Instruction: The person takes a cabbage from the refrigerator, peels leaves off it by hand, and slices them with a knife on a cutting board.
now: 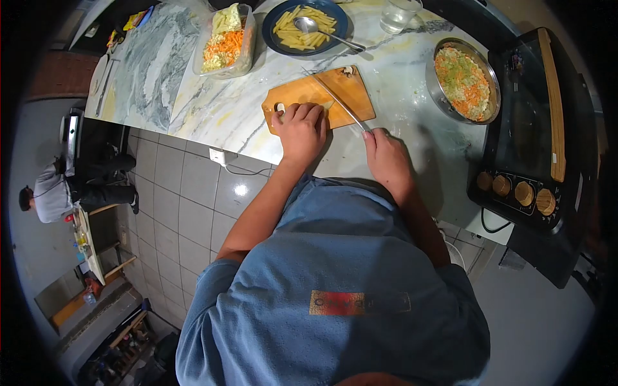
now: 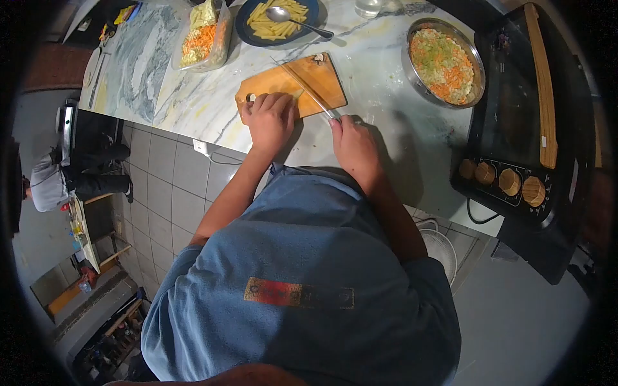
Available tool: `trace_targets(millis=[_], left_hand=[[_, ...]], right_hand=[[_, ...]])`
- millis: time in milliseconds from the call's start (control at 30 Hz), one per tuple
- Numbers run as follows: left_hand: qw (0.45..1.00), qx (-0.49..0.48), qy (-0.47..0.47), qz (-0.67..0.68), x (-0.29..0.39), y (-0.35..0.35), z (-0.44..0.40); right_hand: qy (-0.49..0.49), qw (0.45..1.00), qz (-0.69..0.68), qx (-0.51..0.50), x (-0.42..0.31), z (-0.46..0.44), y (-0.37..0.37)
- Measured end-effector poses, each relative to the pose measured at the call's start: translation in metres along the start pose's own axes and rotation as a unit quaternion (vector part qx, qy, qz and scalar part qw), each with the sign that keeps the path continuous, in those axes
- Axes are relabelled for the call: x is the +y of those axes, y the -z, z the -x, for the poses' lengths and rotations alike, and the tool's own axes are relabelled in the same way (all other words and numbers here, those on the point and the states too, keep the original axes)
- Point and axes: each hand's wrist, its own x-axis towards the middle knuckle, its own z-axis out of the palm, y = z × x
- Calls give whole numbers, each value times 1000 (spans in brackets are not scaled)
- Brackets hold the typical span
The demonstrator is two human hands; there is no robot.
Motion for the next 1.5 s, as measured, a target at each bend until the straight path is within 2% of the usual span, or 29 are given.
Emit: trace_targets(millis=[300,800,1500], left_hand=[[999,-19,-6,-38,-1,-5,-1],[1000,-3,-4,-7,0,-4,-2],[1000,-13,4,10,-1,0,-2]], right_hand=[[-9,999,-26,-21,-6,-2,3],[-30,996,7,-79,-7,-8,11],[-18,997,9,-70,-4,-5,8]])
